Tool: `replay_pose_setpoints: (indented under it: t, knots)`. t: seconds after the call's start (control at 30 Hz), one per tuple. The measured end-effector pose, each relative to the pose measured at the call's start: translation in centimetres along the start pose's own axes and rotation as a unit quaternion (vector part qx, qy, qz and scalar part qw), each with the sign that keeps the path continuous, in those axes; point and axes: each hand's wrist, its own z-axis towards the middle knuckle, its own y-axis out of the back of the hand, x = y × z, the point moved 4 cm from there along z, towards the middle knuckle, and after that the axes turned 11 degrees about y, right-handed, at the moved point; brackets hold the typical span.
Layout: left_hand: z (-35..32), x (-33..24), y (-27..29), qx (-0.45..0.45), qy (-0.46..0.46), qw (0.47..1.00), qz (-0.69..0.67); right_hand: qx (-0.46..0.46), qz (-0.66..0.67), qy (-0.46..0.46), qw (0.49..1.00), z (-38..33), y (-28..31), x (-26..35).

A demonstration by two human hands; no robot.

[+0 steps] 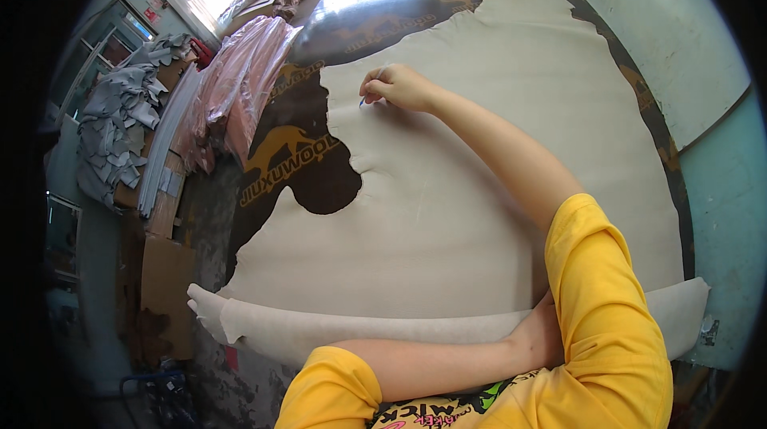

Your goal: The person marks a large sheet of beige fabric with a blue pen while smoothing it on a worktable. They repeatedly lift and reposition the fabric to continue marking different areas. A smartphone is briefly held in the left hand but not used.

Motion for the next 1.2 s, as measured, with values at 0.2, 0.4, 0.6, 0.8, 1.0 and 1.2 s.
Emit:
replay_pose_setpoints:
  t: [0.2, 0.4, 0.6, 0.8, 1.0, 1.2]
  knots:
    - [-0.2, 0.1, -0.8, 0.150, 0.000, 0.968, 0.200, 0.040, -0.107, 0.039, 0.993, -4.0, 0.5, 1.9]
    - [-0.2, 0.4, -1.1, 0.144, -0.006, 0.969, 0.202, 0.047, -0.105, -0.007, 0.993, -5.8, 1.2, 2.4]
    - [-0.4, 0.5, -0.8, 0.107, -0.042, 0.977, 0.181, 0.026, -0.108, 0.008, 0.994, -4.2, 0.1, 2.9]
    - [0.0, 0.3, -0.4, 0.133, 0.012, 0.971, 0.197, 0.059, -0.076, -0.017, 0.995, -9.7, 1.6, 4.0]
    - [-0.1, 0.4, -0.5, 0.098, -0.008, 0.981, 0.166, -0.002, -0.084, -0.005, 0.996, -9.4, 0.9, 4.3]
    - [0.0, 0.5, -0.7, 0.124, 0.009, 0.980, 0.153, 0.082, -0.134, -0.080, 0.984, -11.3, 1.8, 4.3]
